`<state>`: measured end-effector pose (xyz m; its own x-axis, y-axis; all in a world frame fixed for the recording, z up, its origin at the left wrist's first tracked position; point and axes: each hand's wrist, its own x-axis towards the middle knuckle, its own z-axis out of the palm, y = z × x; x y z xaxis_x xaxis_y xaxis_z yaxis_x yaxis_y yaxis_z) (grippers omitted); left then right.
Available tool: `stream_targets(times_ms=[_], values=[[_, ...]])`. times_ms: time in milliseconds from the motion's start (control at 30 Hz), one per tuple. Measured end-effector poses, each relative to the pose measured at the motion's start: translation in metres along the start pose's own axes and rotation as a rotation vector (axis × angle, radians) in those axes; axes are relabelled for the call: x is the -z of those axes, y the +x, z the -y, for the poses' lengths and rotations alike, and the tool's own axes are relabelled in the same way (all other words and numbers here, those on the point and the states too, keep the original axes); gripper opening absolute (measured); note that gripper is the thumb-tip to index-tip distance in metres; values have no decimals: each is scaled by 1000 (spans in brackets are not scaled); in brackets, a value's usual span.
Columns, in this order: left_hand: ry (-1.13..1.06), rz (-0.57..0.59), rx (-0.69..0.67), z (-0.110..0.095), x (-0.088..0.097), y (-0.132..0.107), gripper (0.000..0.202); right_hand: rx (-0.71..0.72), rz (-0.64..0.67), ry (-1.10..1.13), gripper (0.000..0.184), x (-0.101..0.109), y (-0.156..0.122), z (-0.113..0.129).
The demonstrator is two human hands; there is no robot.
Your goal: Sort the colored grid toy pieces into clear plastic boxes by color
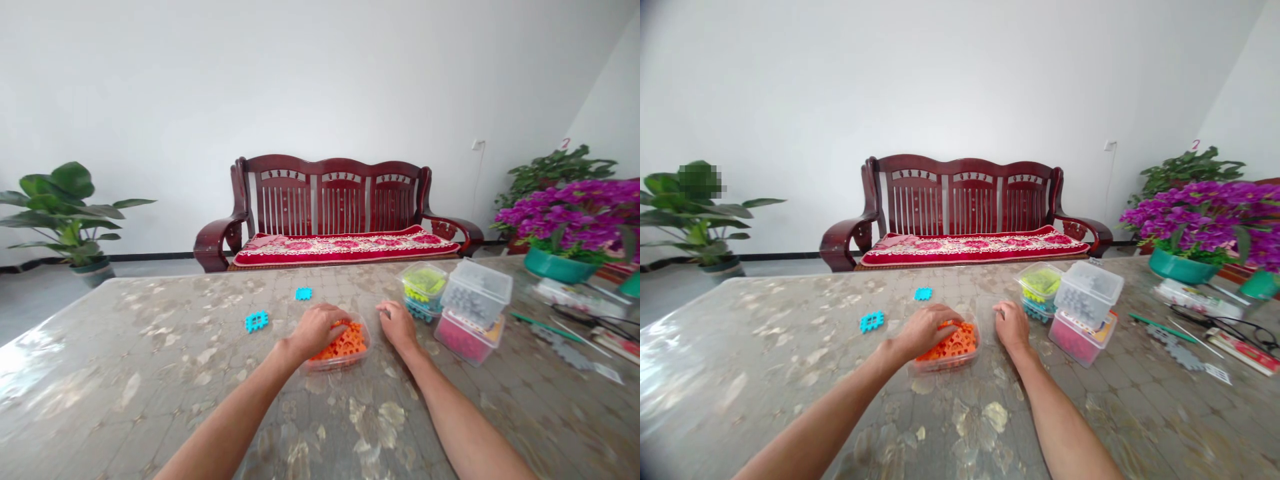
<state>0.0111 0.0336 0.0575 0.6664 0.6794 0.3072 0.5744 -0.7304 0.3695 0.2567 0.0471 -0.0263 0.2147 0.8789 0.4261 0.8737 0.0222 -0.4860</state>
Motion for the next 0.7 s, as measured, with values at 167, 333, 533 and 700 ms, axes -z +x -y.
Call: stream_targets(times_ms=[167, 333, 533, 700], values=[[41, -13, 117, 2, -5, 5, 24, -7, -26, -82, 32, 1, -1, -1], [14, -48, 186, 7, -7, 4, 26, -25, -40, -141, 34, -1, -1, -3], [-184, -304, 395, 10, -8, 11, 28, -26, 4, -115, 33, -2, 0, -4], [-235, -375, 476, 6, -7, 17, 32, -24, 30, -100, 31, -1, 1, -4]])
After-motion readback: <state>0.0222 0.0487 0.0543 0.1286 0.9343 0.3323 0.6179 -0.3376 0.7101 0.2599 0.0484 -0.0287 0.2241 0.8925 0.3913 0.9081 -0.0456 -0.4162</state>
